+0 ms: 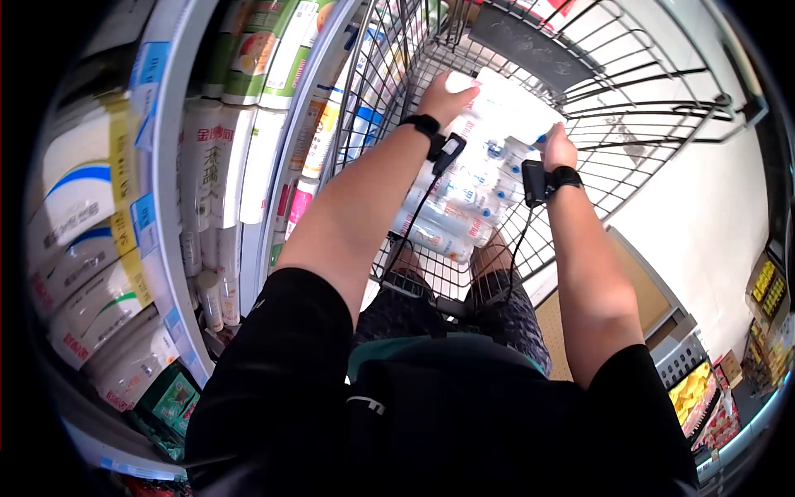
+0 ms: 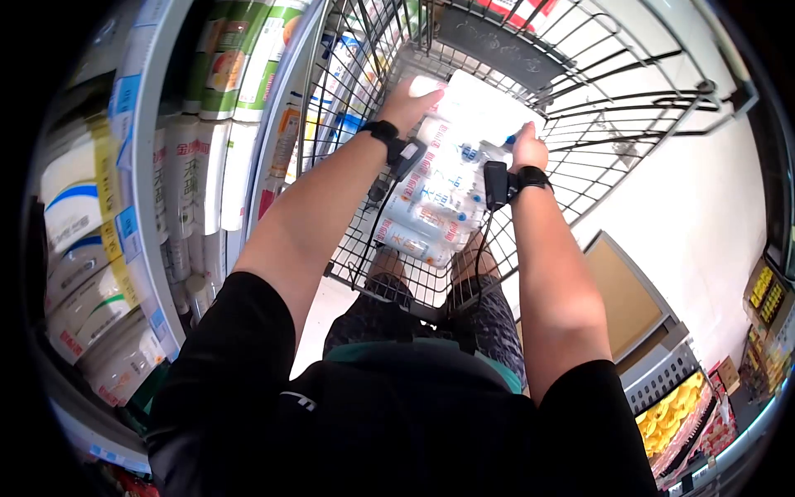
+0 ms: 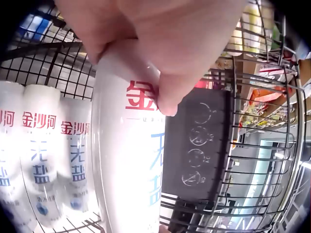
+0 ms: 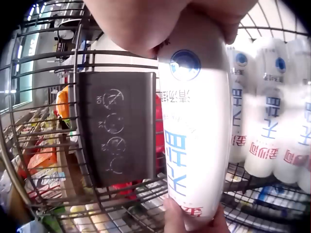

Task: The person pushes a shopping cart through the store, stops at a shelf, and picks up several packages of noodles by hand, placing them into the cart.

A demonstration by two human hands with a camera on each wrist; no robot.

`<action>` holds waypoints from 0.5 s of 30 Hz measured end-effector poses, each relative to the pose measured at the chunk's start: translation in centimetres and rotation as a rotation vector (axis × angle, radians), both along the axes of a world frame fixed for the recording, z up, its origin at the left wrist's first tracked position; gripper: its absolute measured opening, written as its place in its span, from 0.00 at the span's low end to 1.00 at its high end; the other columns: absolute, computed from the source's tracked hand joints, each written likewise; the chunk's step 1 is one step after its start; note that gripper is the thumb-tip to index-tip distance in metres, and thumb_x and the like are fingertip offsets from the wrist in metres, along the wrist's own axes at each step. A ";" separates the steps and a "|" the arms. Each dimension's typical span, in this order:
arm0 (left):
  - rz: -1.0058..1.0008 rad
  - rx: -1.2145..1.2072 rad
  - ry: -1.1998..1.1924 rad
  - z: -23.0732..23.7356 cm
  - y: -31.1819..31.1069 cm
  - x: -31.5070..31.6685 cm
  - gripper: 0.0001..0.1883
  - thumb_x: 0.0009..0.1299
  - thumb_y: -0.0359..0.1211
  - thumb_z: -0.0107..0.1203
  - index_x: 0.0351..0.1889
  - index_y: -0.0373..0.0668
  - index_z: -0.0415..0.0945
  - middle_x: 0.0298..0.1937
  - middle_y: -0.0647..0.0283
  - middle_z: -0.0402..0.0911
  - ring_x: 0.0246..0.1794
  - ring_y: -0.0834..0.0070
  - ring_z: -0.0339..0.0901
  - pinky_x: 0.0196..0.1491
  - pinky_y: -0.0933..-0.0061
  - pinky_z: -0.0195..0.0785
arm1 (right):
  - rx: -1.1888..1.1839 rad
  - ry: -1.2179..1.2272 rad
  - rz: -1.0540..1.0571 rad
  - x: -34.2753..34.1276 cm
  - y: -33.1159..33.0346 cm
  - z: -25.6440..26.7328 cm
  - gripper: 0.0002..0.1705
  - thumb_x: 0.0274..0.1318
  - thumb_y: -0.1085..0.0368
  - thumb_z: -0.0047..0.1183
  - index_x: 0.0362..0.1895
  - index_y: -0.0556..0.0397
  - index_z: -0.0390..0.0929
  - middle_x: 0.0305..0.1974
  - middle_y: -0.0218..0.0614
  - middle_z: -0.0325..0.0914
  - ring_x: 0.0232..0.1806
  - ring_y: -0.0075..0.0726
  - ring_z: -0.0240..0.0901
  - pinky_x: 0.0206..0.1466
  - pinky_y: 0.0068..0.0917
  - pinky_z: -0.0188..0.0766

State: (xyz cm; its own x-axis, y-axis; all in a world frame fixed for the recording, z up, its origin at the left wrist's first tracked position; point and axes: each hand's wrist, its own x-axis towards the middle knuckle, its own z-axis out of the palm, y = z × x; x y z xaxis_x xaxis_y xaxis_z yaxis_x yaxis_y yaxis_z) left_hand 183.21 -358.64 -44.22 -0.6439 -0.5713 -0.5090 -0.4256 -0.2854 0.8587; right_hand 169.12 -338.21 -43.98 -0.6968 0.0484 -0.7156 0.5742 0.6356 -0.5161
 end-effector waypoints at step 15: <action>-0.119 -0.198 -0.073 -5.9 1.3 -4.8 0.37 0.61 0.48 0.64 0.61 0.36 0.64 0.52 0.52 0.78 0.53 0.66 0.76 0.55 0.68 0.68 | 0.236 0.133 -0.181 -1.0 -1.2 -5.6 0.36 0.61 0.46 0.43 0.56 0.72 0.64 0.50 0.61 0.74 0.52 0.57 0.74 0.56 0.42 0.68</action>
